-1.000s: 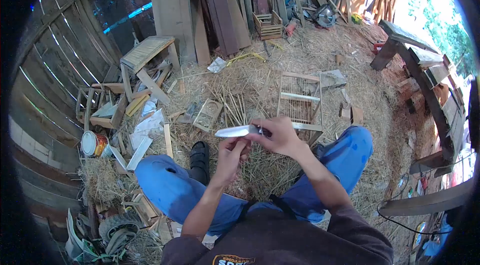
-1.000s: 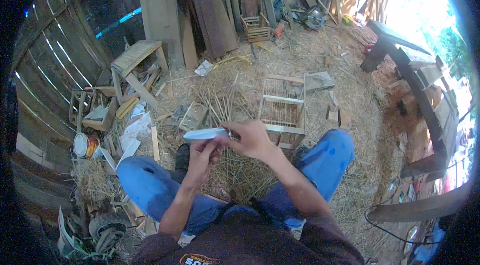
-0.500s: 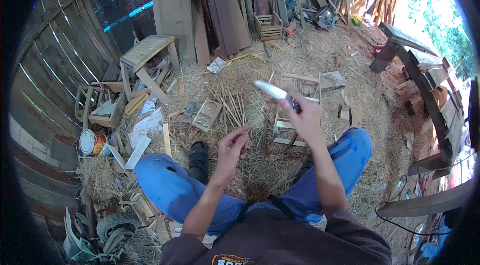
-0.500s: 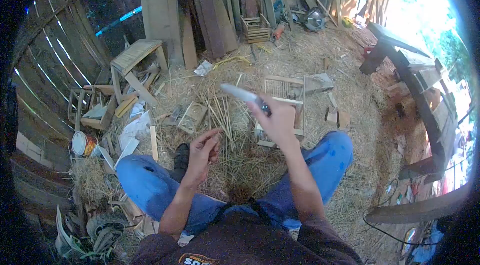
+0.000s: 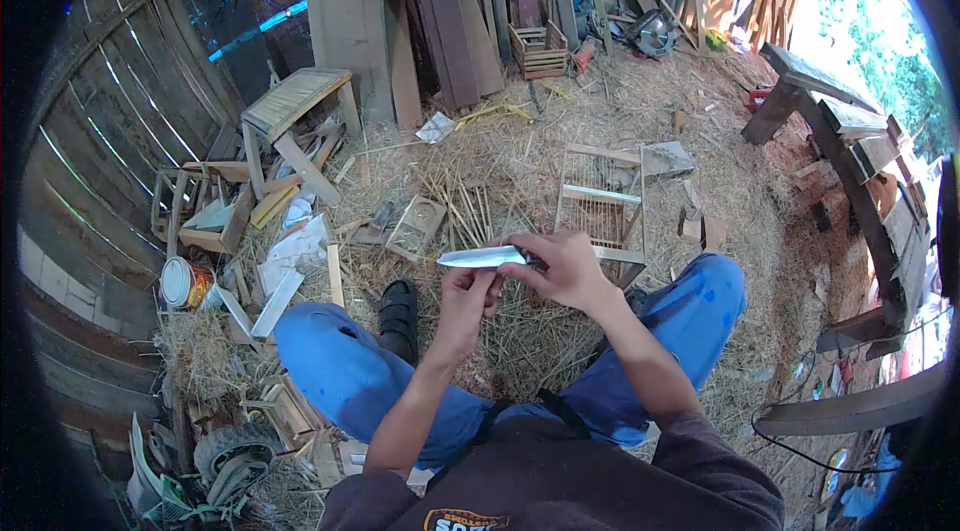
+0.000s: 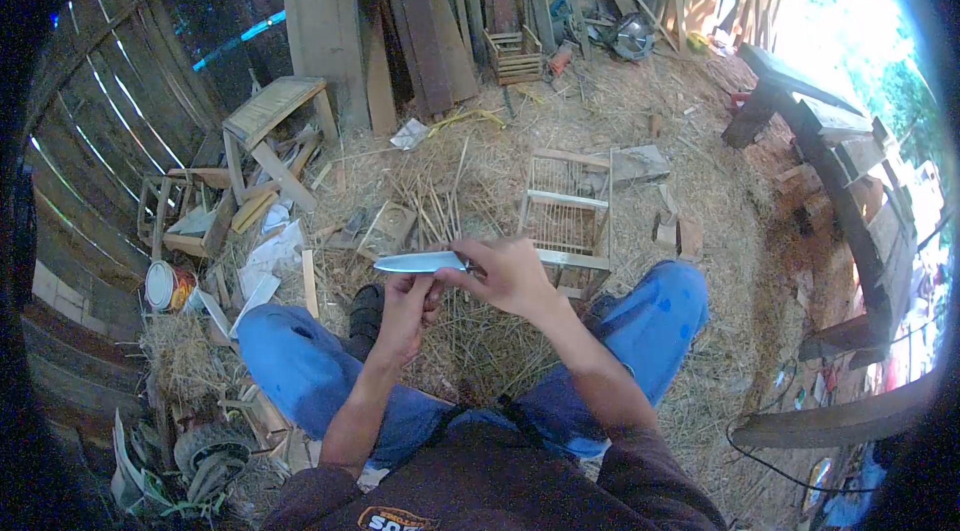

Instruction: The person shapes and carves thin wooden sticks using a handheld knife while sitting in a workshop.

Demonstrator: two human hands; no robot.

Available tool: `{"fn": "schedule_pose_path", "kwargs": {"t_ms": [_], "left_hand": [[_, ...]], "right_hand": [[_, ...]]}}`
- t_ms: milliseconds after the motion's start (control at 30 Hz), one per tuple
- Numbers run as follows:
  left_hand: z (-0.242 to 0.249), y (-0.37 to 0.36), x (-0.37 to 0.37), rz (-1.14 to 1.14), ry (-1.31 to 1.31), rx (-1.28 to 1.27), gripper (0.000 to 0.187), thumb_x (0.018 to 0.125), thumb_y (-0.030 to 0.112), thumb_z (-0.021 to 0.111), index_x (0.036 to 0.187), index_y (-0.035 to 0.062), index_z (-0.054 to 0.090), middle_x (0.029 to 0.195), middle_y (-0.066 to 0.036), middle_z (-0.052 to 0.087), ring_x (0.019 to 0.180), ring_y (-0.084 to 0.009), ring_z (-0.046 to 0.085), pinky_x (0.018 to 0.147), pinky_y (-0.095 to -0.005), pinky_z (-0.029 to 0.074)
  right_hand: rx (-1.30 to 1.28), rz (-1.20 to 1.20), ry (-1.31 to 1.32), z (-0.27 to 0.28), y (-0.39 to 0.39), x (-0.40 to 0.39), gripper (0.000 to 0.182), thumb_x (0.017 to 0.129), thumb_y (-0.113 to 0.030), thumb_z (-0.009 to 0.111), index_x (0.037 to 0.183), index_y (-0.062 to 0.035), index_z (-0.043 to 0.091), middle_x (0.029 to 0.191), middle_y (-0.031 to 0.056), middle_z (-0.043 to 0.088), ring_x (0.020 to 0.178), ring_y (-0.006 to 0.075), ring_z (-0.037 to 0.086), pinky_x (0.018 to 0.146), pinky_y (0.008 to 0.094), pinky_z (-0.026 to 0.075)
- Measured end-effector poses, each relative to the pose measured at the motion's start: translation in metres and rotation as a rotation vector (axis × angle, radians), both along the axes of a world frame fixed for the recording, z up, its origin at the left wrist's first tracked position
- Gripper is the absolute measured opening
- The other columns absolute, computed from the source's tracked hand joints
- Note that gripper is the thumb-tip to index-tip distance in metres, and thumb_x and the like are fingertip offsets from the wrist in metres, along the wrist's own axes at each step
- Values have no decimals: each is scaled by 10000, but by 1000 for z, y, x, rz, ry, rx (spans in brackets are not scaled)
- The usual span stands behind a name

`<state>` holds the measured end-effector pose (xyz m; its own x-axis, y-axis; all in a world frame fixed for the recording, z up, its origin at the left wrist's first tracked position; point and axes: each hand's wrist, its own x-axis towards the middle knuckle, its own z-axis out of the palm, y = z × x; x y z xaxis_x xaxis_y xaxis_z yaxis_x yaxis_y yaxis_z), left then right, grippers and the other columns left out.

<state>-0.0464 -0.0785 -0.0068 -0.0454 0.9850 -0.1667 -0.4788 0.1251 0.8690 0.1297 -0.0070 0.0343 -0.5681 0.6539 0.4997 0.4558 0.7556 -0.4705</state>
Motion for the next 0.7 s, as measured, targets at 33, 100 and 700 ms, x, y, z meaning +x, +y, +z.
{"fn": "schedule_pose_path", "kwargs": {"t_ms": [33,100,700], "left_hand": [[1,0,1,3,0,10,327,1026,169,593,1347,116,630,756,70,517,593,-3,391,480,-185,258],[3,-1,1,5,46,-12,348,1027,157,586,1373,129,616,754,73,512,588,-2,379,482,-184,249],[16,-11,-5,-159,88,24,368,1008,173,639,1348,34,622,731,68,490,569,-6,344,469,-200,246]], "right_hand": [[11,35,34,-5,1,-2,367,882,-431,735,1117,-150,718,723,109,684,604,313,669,529,414,498],[-2,51,37,-5,-1,-2,372,871,-433,742,1125,-162,725,729,106,688,603,306,670,527,406,498],[27,-250,186,5,22,25,356,817,-390,804,1026,-107,754,703,96,693,583,264,660,541,371,495]]}}
